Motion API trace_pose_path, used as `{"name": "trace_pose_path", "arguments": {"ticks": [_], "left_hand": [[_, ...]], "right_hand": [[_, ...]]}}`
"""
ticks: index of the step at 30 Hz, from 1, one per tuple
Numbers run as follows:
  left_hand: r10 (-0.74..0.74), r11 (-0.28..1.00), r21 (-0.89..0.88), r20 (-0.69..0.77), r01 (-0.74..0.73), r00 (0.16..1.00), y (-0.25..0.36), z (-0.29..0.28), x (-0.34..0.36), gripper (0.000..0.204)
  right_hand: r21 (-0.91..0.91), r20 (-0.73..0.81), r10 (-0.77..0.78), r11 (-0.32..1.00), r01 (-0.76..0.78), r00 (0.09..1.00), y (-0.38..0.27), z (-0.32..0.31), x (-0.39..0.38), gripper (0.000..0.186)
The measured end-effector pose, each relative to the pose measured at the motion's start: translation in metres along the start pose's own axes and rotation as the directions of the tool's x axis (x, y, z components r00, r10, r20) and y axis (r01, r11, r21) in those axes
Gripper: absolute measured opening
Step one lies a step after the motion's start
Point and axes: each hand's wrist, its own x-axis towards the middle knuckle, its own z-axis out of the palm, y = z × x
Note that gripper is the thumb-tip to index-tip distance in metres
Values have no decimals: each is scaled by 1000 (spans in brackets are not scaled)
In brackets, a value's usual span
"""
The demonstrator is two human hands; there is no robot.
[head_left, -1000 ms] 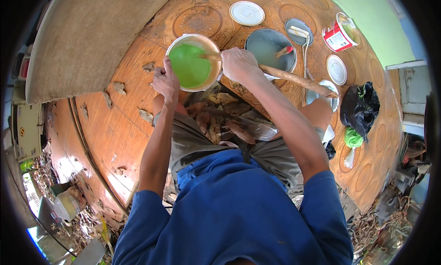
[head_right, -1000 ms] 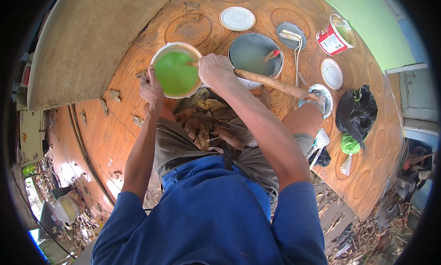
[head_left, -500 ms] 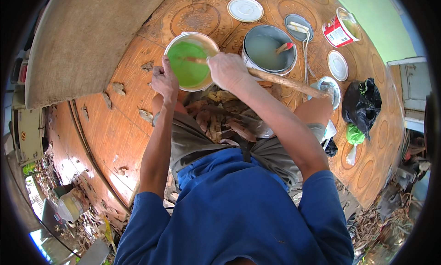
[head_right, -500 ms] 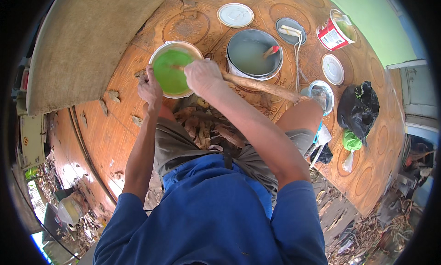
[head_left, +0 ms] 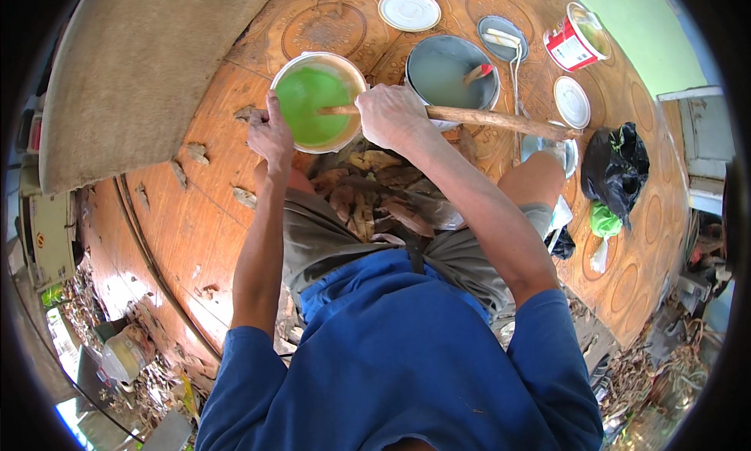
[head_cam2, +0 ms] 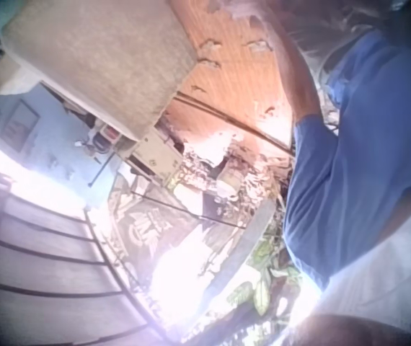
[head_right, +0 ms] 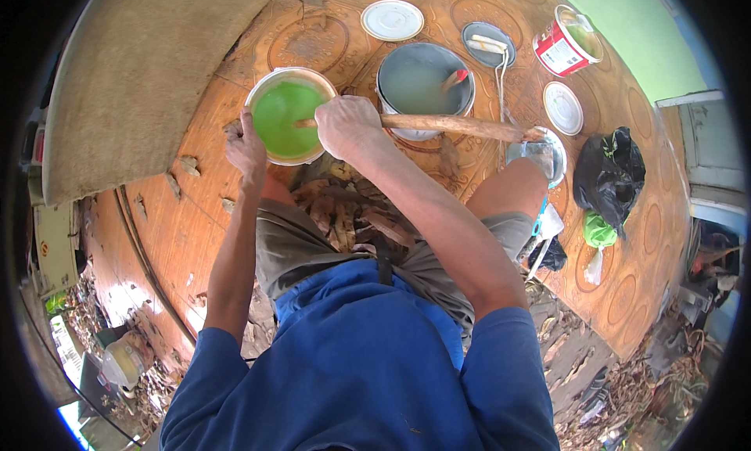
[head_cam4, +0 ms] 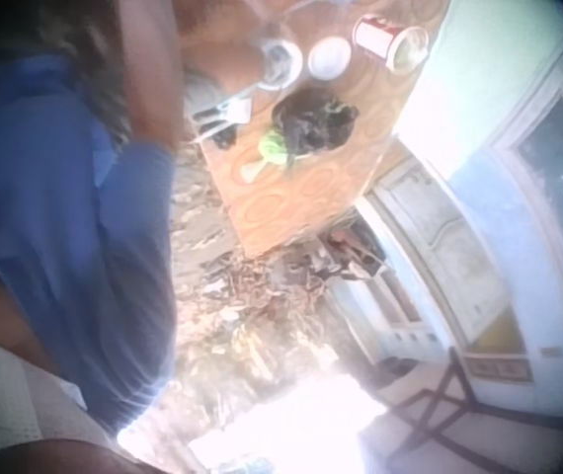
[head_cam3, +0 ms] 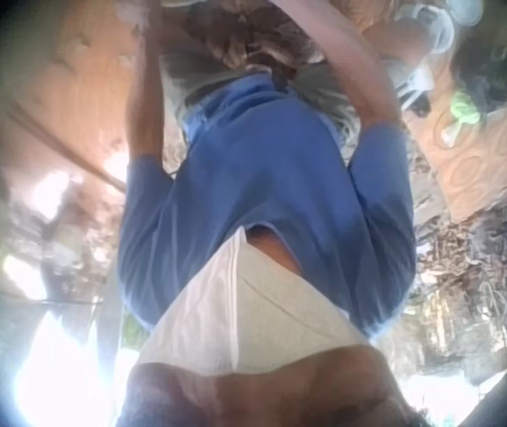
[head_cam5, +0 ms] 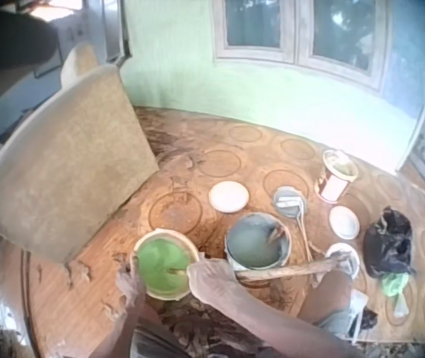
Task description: The person sits on the floor and stirs green paint in a bucket using a wooden stick. They repeatedly dip the stick into a second bucket containing a clear liquid and then return to stir the green paint, mixing the two substances together.
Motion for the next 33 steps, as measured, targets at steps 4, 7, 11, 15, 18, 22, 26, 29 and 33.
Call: {"name": "trace_pose_path", "arguments": {"ticks": [4,7,11,15,18,22,26,29,33], "left_hand": [[4,1000,-2,33,-4,999,2,-1,-1,63],[14,1000,-5,14,-14,1000,4,1,-4,63],[-2,999,51,29,0,1000,2,0,-2,63],[6,999,36,15,-7,1000,3,-1,-3,62],[4,999,43,21,-5,1000,3,-1,-5,62],[24,997,70,1,-24,1000,1,0,-3,62],[36,999,9,-38,-36,999,0,2,-4,61],[22,999,42,-4,-22,1000,1,3,-5,61],[44,998,42,-14,-43,999,-2,3,-5,61]], "right_hand": [[-12,-11,24,1000,-24,1000,1,1,3,19],[18,-10,44,999,-44,999,4,1,5,16],[41,-2,7,999,-6,1000,6,3,-8,15],[115,58,-61,992,54,996,-8,11,-13,15],[102,103,29,994,-39,994,-7,10,2,15],[10,-17,88,996,-87,996,8,6,2,22],[-42,48,99,994,-97,994,11,1,-11,19],[-46,123,84,996,-79,989,5,-3,-18,19],[25,192,-1,1000,-4,981,0,4,-16,18]]}}
